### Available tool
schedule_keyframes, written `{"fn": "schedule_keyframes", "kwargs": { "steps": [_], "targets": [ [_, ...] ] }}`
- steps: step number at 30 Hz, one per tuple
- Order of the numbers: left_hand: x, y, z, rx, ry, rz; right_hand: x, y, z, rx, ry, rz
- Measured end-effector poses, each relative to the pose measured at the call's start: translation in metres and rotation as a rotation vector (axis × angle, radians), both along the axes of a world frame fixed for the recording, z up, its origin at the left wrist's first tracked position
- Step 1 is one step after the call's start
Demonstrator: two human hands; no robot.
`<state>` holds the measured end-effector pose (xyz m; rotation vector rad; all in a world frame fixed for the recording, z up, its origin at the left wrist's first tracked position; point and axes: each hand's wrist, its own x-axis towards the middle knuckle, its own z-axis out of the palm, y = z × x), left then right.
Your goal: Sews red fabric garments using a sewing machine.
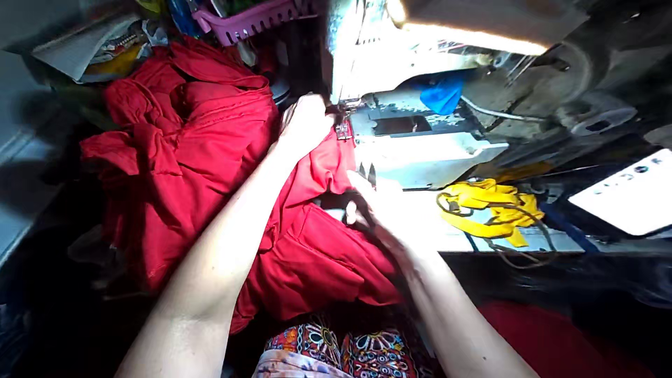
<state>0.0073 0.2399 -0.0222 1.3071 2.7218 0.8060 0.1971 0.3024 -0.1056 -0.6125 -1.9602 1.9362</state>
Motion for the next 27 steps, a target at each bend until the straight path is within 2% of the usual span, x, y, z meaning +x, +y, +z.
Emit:
{"fn": "schedule_keyframes", "kwargs": {
  "steps": [2,4,6,8,10,12,14,16,18,21,22,24,26,27],
  "targets": [
    [0.002,-0.023,-0.003,0.117,0.133,-0.097,0.008,0.002,0.01,0.219,0.016,-0.086],
    [0.019,-0.059,0.001,0.212,0.175,-0.071,0.014,0.006,0.018,0.421,0.096,-0.204],
    [0.05,-0.102,0.004,0.127,0.119,0.048,0.016,0.007,0.024,0.559,0.171,-0.249],
    [0.07,-0.134,-0.01,-0.032,0.003,0.122,0.013,0.007,0.026,0.672,0.209,-0.177],
    [0.068,-0.143,-0.028,-0.05,-0.022,0.147,0.008,0.005,0.025,0.729,0.193,-0.072],
    [0.059,-0.142,-0.025,0.079,0.085,0.195,0.006,0.001,0.026,0.571,0.239,0.016],
    [0.048,-0.133,-0.027,0.244,0.223,0.263,0.008,-0.009,0.032,0.184,0.341,0.083],
    [0.032,-0.123,-0.045,0.266,0.262,0.287,0.014,-0.017,0.036,-0.115,0.362,0.138],
    [0.026,-0.117,-0.052,0.175,0.23,0.279,0.017,-0.018,0.033,-0.239,0.264,0.145],
    [0.046,-0.11,-0.03,0.167,0.233,0.187,0.015,-0.013,0.027,-0.335,0.195,0.083],
    [0.055,-0.106,-0.023,0.246,0.249,0.136,0.015,-0.013,0.029,-0.267,0.198,0.062],
    [0.075,-0.096,-0.011,0.374,0.109,0.038,0.021,-0.018,0.033,0.089,0.202,0.048],
    [0.084,-0.085,-0.008,0.347,-0.244,-0.077,0.029,-0.029,0.037,0.455,0.22,0.029],
    [0.085,-0.078,-0.012,0.328,-0.427,-0.116,0.031,-0.032,0.036,0.538,0.247,0.037]
  ]
}}
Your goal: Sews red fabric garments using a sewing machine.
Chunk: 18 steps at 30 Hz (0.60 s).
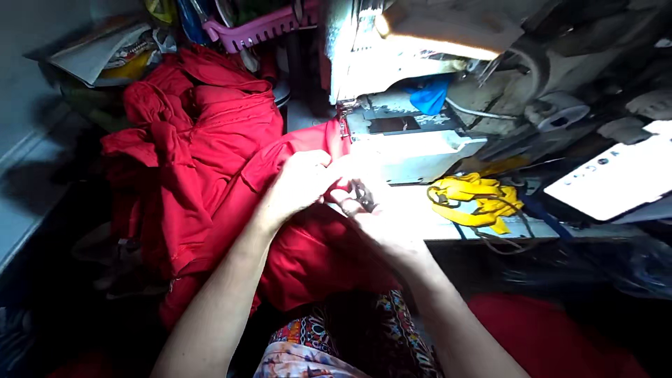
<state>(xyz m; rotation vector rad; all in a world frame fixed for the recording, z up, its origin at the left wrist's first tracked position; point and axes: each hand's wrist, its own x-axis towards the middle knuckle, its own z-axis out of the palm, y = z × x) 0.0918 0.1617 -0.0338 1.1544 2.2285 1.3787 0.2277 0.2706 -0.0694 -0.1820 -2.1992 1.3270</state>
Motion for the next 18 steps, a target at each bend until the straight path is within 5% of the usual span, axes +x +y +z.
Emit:
{"fn": "schedule_keyframes", "kwargs": {
  "steps": [3,5,11,14,18],
  "targets": [
    [-0.001,0.008,-0.012,-0.006,-0.349,-0.11,0.0,0.008,-0.009,-0.028,-0.047,-0.049],
    [-0.002,0.005,-0.014,-0.081,-0.323,-0.218,-0.002,0.02,-0.014,-0.143,-0.162,-0.079],
    [-0.014,0.008,0.024,-0.372,0.525,-0.295,-0.005,0.015,0.002,0.064,-0.159,-0.05],
    [-0.02,0.004,0.062,-0.644,0.76,-0.354,-0.013,0.016,0.015,0.101,-0.098,0.014],
    [-0.051,-0.013,0.111,-0.859,0.886,-0.2,-0.024,0.044,0.024,-0.042,-0.046,-0.017]
  ]
}}
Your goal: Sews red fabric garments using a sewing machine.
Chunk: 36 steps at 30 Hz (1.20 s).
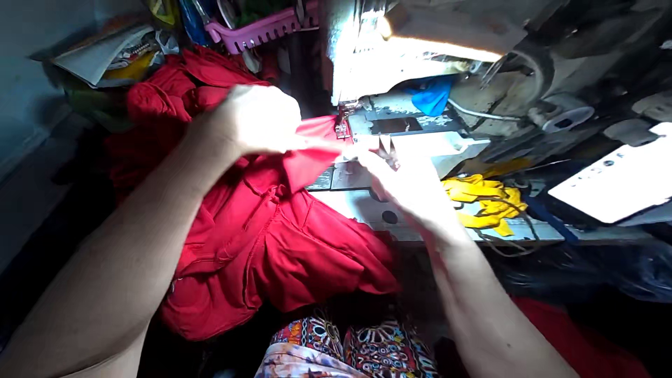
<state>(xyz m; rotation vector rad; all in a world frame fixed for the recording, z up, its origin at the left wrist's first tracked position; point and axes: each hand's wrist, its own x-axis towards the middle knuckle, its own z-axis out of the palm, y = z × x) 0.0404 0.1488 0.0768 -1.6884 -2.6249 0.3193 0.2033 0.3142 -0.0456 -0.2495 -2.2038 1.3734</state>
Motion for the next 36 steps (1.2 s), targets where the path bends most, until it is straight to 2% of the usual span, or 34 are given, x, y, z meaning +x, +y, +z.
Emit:
{"fn": "schedule_keyframes", "kwargs": {
  "steps": [3,7,9,11,14,17,20,23,25,27,30,33,35,36],
  "targets": [
    [0.0,-0.011,0.023,0.057,0.011,-0.032,-0.019,0.011,-0.001,0.001,0.03,-0.02],
    [0.009,-0.008,0.017,0.237,-0.052,-0.354,-0.035,0.006,-0.009,0.097,0.015,0.051],
    [0.011,-0.001,0.012,0.242,-0.147,-0.45,-0.023,0.0,-0.011,0.005,-0.051,0.104],
    [0.015,0.003,0.007,0.201,-0.223,-0.431,-0.006,-0.007,-0.012,-0.172,-0.064,0.191],
    [0.018,0.012,0.002,0.038,-0.127,-0.274,-0.001,-0.01,-0.025,-0.332,-0.053,0.218],
    [0.011,0.021,-0.005,-0.011,0.026,-0.174,-0.019,-0.001,-0.038,-0.349,0.024,0.258],
    [0.008,0.024,0.0,-0.033,0.052,-0.108,-0.032,0.008,-0.042,-0.257,0.027,0.224],
    [0.002,0.019,0.002,0.037,0.0,-0.202,-0.034,0.011,-0.043,-0.255,0.031,0.237],
    [-0.033,0.013,-0.017,0.172,0.036,-0.408,-0.035,0.011,-0.045,-0.287,0.051,0.263],
    [-0.052,0.013,-0.029,0.232,0.049,-0.511,-0.035,0.012,-0.045,-0.304,0.069,0.283],
    [-0.049,0.012,-0.027,0.183,0.102,-0.506,-0.034,0.012,-0.046,-0.277,0.067,0.268],
    [-0.059,0.012,-0.041,0.279,0.182,-0.558,-0.02,0.003,-0.038,-0.311,0.032,0.236],
    [-0.047,0.015,-0.037,0.287,0.258,-0.492,-0.019,0.003,-0.037,-0.297,0.026,0.222],
    [-0.028,0.017,-0.026,0.221,0.257,-0.393,-0.025,0.007,-0.041,-0.281,0.035,0.23]
  ]
}}
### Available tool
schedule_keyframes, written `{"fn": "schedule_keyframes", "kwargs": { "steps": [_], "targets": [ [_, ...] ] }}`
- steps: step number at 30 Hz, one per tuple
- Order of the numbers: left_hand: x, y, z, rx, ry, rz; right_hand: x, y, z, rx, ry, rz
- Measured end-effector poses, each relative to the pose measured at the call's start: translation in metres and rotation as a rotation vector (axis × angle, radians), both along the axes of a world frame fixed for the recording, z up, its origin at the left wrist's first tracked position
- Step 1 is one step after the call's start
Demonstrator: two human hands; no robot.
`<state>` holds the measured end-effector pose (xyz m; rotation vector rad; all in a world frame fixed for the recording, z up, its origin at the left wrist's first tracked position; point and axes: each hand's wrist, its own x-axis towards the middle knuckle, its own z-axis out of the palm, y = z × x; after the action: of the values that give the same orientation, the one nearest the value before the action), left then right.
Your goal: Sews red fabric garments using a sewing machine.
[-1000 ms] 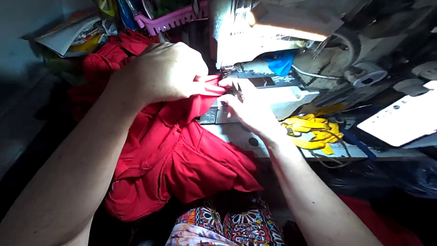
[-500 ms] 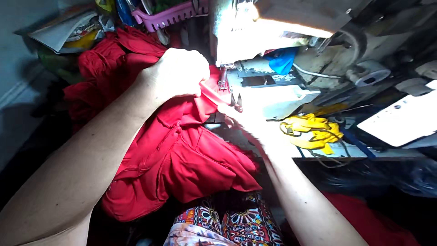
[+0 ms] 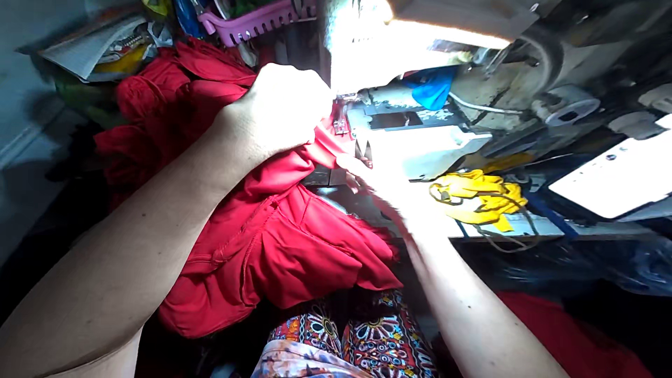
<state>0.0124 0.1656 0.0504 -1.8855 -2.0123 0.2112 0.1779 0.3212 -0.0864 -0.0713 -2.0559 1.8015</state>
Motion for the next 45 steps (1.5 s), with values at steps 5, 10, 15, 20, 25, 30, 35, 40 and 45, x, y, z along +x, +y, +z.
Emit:
{"fn": "schedule_keyframes", "kwargs": {
  "steps": [5,10,15,20,25,30,35,40,45],
  "targets": [
    [0.05,0.013,0.034,-0.19,-0.176,0.278,-0.009,0.003,-0.002,-0.047,0.017,0.016],
    [0.051,0.017,0.035,-0.215,-0.189,0.285,-0.008,0.003,-0.002,-0.031,0.026,0.014],
    [0.045,0.016,0.032,-0.212,-0.338,0.159,-0.01,0.006,-0.005,-0.016,0.037,0.035],
    [0.044,0.015,0.034,-0.231,-0.275,0.253,-0.008,0.005,-0.003,-0.01,0.022,0.02],
    [0.032,0.009,0.024,-0.186,-0.405,0.151,0.015,-0.007,0.006,-0.016,-0.025,-0.003],
    [0.022,0.0,0.01,-0.185,-0.555,0.002,0.004,-0.003,-0.005,0.016,0.035,-0.047],
    [0.007,-0.003,-0.01,-0.097,-0.632,0.023,0.003,-0.005,-0.008,0.008,0.047,-0.053],
    [0.009,0.013,-0.023,0.046,-0.676,0.297,0.002,-0.007,-0.011,0.022,0.047,-0.071],
    [0.01,0.044,-0.06,0.06,-0.629,0.395,0.01,-0.014,-0.006,0.093,0.005,-0.116]
  ]
}}
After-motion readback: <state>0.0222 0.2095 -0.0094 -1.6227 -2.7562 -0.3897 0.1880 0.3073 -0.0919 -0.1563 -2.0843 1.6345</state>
